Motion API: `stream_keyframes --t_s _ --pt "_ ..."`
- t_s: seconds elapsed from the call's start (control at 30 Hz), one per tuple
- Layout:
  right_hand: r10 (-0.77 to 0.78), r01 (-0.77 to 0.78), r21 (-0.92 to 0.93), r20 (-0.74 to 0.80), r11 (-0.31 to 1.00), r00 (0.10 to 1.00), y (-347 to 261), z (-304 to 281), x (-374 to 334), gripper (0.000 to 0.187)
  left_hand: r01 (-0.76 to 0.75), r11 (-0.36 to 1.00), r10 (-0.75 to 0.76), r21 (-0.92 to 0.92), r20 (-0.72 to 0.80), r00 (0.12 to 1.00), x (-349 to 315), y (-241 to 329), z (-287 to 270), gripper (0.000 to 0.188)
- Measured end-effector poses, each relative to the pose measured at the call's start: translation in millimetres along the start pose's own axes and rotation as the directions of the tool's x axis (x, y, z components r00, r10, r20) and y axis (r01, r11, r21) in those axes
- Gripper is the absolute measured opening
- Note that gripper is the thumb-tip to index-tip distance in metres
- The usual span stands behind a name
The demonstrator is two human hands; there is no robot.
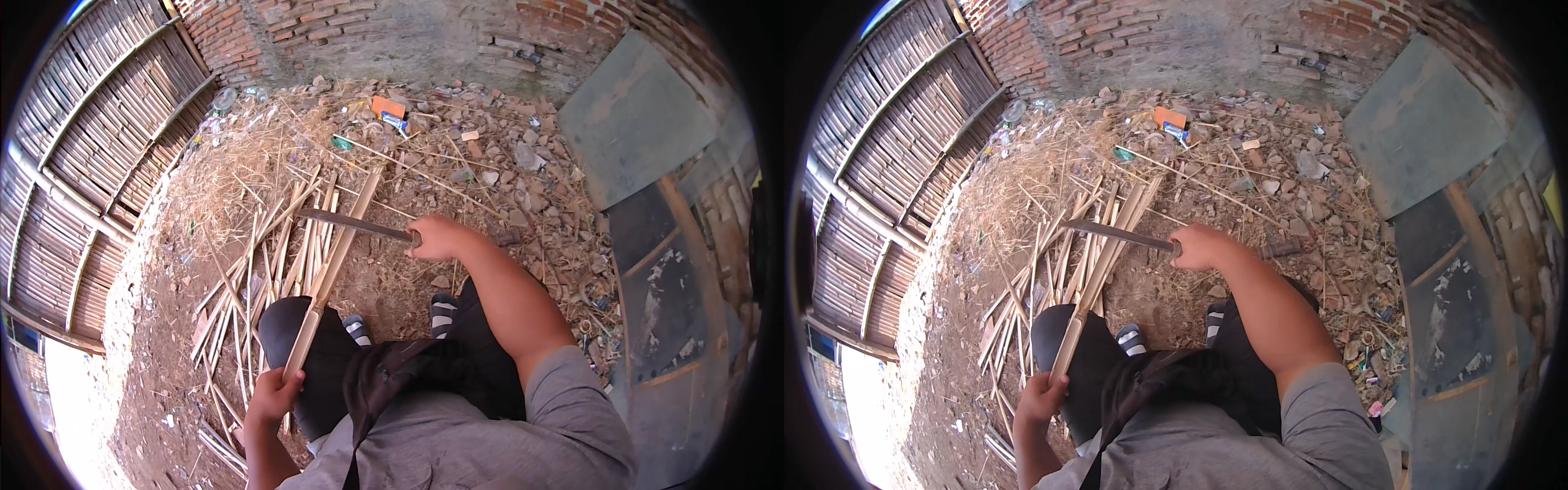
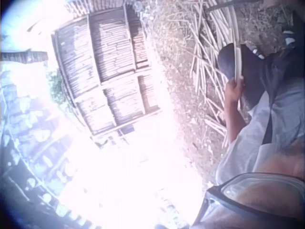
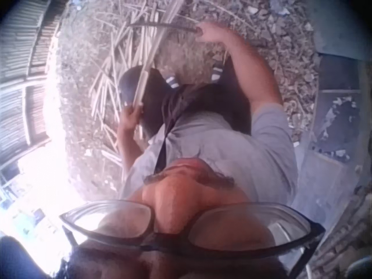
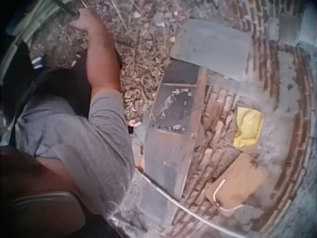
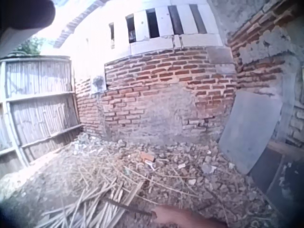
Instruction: The person is shaving a thin strip of bamboo with a machete while holding the wood against their leg.
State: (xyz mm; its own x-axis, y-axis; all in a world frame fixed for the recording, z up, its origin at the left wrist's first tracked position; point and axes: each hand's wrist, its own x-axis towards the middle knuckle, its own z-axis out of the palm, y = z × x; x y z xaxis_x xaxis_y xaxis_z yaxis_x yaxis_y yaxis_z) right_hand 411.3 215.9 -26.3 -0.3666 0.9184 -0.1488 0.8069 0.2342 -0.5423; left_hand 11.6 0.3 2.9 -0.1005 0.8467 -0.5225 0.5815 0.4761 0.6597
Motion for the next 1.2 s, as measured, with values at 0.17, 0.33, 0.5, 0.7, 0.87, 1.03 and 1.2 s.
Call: stream_keyframes --t_s 0.17,0.33,0.5,0.7,0.87,1.03,1.2 --pt "-0.125 0.144 -0.089 0.191 0.986 0.974 -27 3 -4 0.044 0.0 1.0 0.0 0.004 -0.001 1.0 2 -7 -2 0.037" --pt "0.001 -0.003 0.014 0.135 1.0 0.991 6 -2 6 0.043 0.005 1.0 -0.005 -0.01 -0.027 1.0 -1 3 -1 0.037" --pt "0.008 -0.007 -0.028 0.034 1.0 0.999 2 9 5 0.046 0.007 1.0 -0.007 0.003 -0.008 1.0 -2 4 -3 0.041" --pt "-0.153 0.185 -0.126 0.229 0.975 0.961 -33 20 -1 0.042 0.007 1.0 -0.007 0.003 0.007 1.0 -4 4 -6 0.043" --pt "-0.077 0.082 -0.036 0.127 0.996 0.989 3 7 4 0.043 -0.046 0.999 0.046 0.009 -0.014 0.999 1 -8 -3 0.045" --pt "0.064 -0.063 -0.012 0.041 0.998 0.997 13 2 5 0.046 -0.004 1.0 0.004 0.004 -0.003 1.0 1 -5 -2 0.044" --pt "-0.097 0.109 -0.07 0.153 0.992 0.983 -18 11 -2 0.051 -0.002 0.999 0.002 -0.032 -0.013 1.0 -4 0 -2 0.043"
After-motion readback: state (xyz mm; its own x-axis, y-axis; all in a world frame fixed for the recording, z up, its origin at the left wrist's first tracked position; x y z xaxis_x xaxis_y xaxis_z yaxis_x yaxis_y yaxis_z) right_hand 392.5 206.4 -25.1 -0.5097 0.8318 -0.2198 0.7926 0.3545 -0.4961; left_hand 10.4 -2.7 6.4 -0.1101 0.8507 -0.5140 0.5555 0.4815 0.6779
